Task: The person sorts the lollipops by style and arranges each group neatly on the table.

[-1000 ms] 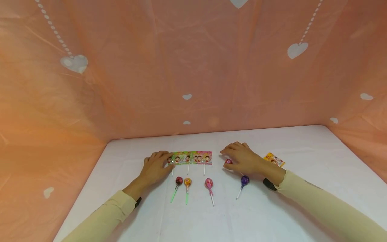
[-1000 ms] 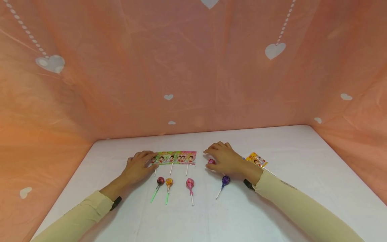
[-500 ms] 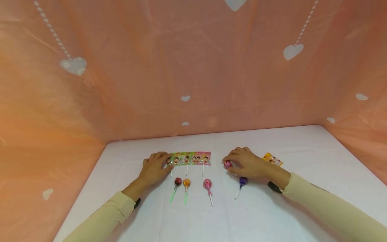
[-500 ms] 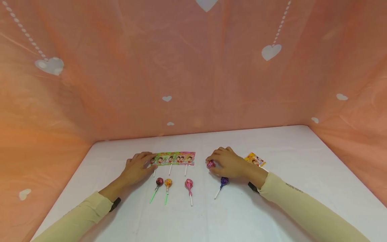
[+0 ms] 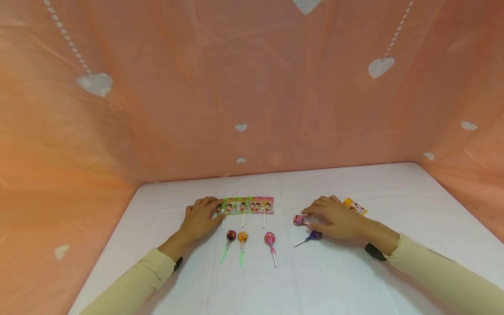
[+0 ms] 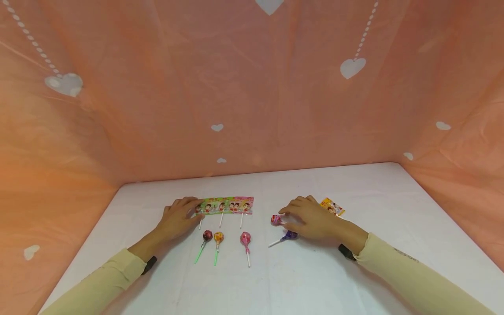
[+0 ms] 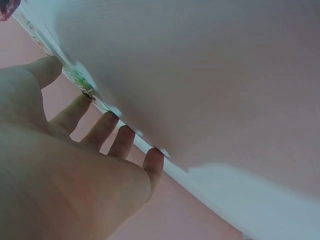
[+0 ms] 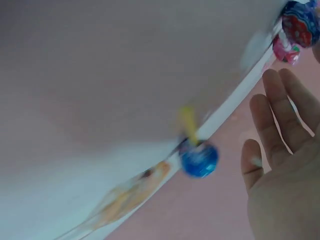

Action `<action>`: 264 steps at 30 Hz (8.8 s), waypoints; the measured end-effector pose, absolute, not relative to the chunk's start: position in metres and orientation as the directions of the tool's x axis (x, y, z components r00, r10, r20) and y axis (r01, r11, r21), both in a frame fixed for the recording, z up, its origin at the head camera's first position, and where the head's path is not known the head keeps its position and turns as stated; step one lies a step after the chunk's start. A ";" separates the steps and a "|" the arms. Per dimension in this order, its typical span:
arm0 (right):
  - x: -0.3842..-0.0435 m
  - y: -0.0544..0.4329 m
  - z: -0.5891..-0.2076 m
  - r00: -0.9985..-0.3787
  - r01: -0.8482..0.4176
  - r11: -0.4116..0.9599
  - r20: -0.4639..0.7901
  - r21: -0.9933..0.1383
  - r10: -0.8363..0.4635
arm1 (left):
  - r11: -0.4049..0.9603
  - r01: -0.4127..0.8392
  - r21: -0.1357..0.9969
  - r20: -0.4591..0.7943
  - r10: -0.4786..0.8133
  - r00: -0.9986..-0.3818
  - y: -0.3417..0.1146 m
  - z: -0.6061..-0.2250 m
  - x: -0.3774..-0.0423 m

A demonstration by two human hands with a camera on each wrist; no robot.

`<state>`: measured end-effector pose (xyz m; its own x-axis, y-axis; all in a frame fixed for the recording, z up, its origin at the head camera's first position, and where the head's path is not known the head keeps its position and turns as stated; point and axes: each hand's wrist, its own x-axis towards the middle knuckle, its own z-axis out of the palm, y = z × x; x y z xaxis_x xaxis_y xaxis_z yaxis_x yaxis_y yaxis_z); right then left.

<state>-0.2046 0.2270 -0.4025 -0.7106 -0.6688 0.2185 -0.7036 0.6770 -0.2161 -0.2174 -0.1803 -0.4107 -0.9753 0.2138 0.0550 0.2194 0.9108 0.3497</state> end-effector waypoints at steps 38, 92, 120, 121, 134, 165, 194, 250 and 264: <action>-0.204 0.338 -0.399 -0.838 -0.542 0.794 0.112 -0.274 -0.534 | 0.907 0.234 0.350 0.081 0.220 -0.972 -0.181 -0.413 -0.215; -0.195 0.351 -0.401 -0.853 -0.521 0.814 0.183 -0.256 -0.489 | 0.908 0.240 0.343 0.084 0.225 -0.971 -0.182 -0.413 -0.215; -0.194 0.345 -0.400 -0.852 -0.518 0.829 0.217 -0.210 -0.477 | 0.903 0.236 0.358 0.075 0.224 -0.972 -0.180 -0.414 -0.212; -0.194 0.342 -0.401 -0.860 -0.507 0.835 0.197 -0.213 -0.471 | 0.904 0.235 0.358 0.076 0.223 -0.972 -0.180 -0.414 -0.212; -0.193 0.325 -0.398 -0.892 -0.451 0.871 0.145 -0.198 -0.429 | 0.905 0.231 0.358 0.066 0.222 -0.973 -0.181 -0.414 -0.213; -0.194 0.327 -0.393 -0.826 -0.518 0.829 0.372 -0.210 -0.422 | 0.907 0.229 0.354 0.069 0.219 -0.973 -0.183 -0.415 -0.217; -0.212 0.293 -0.391 -0.820 -0.550 0.775 0.376 -0.311 -0.431 | 0.909 0.223 0.352 0.062 0.215 -0.975 -0.180 -0.413 -0.216; -0.265 0.215 -0.389 -0.835 -0.543 0.818 0.231 -0.191 -0.500 | 0.906 0.229 0.356 0.068 0.219 -0.973 -0.182 -0.413 -0.216; -0.257 0.210 -0.394 -0.802 -0.590 0.787 0.240 -0.180 -0.546 | 0.903 0.241 0.357 0.080 0.227 -0.971 -0.181 -0.413 -0.216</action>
